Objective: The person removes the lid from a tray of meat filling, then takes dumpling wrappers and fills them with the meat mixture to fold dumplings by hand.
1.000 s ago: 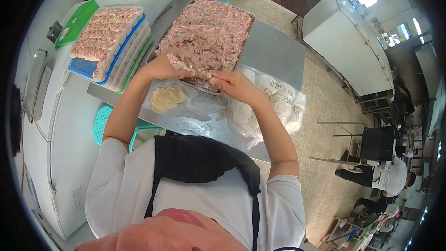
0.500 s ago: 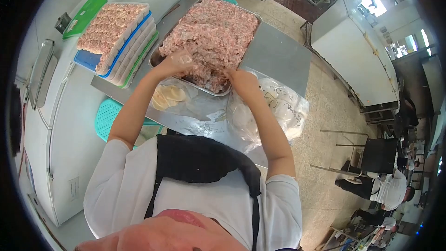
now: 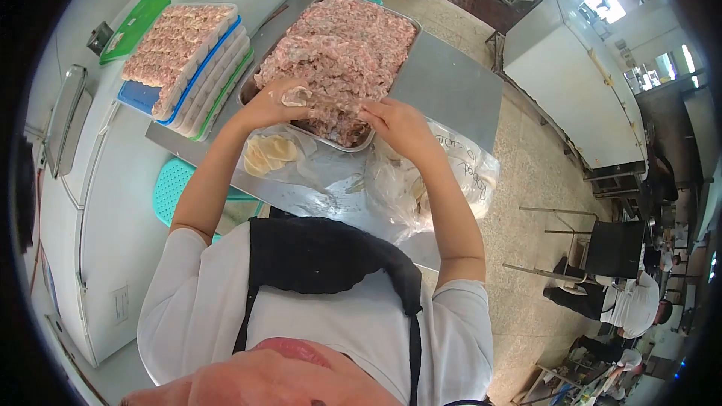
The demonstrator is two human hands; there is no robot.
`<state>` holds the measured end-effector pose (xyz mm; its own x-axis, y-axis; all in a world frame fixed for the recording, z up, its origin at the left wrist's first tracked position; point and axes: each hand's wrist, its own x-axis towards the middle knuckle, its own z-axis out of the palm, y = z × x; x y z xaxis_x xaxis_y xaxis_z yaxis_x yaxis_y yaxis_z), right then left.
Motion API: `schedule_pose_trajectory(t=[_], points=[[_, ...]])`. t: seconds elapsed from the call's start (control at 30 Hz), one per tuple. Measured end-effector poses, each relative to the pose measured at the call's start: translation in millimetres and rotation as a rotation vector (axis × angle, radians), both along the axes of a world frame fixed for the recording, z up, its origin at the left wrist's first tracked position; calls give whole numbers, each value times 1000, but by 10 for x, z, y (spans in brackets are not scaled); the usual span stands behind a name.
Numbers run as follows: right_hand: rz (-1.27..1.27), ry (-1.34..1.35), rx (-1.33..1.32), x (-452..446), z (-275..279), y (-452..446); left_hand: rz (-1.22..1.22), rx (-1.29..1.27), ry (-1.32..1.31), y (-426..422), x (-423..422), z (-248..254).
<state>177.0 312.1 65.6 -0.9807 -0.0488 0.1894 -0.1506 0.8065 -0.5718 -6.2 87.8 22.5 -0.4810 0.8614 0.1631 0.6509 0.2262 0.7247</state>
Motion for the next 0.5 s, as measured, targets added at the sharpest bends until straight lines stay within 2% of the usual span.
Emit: schedule_pose_trajectory(t=[0.03, 0.07, 0.17, 0.23, 0.3, 0.37, 0.43, 0.5], points=[[-74, 40, 81, 73, 130, -127, 115, 94, -19, -27, -11, -75], [-151, 77, 160, 116, 187, -210, 119, 95, -15, -44, 9, -9], [-80, 80, 184, 65, 28, -227, 60, 107, -104, -70, 65, 101], [-96, 52, 191, 108, 195, -112, 66, 79, -93, -95, 48, 78], [-116, 30, 194, 134, 410, -132, 12, 125, -157, -189, 126, 278], [-124, 99, 32, 222, 515, -253, -49, 164, -230, -245, 120, 320], [-128, 93, 81, 158, 379, -489, -101, 266, -171, -279, 51, 238], [-129, 90, 126, 98, 205, -602, -34, 221, -221, -332, 51, 284]])
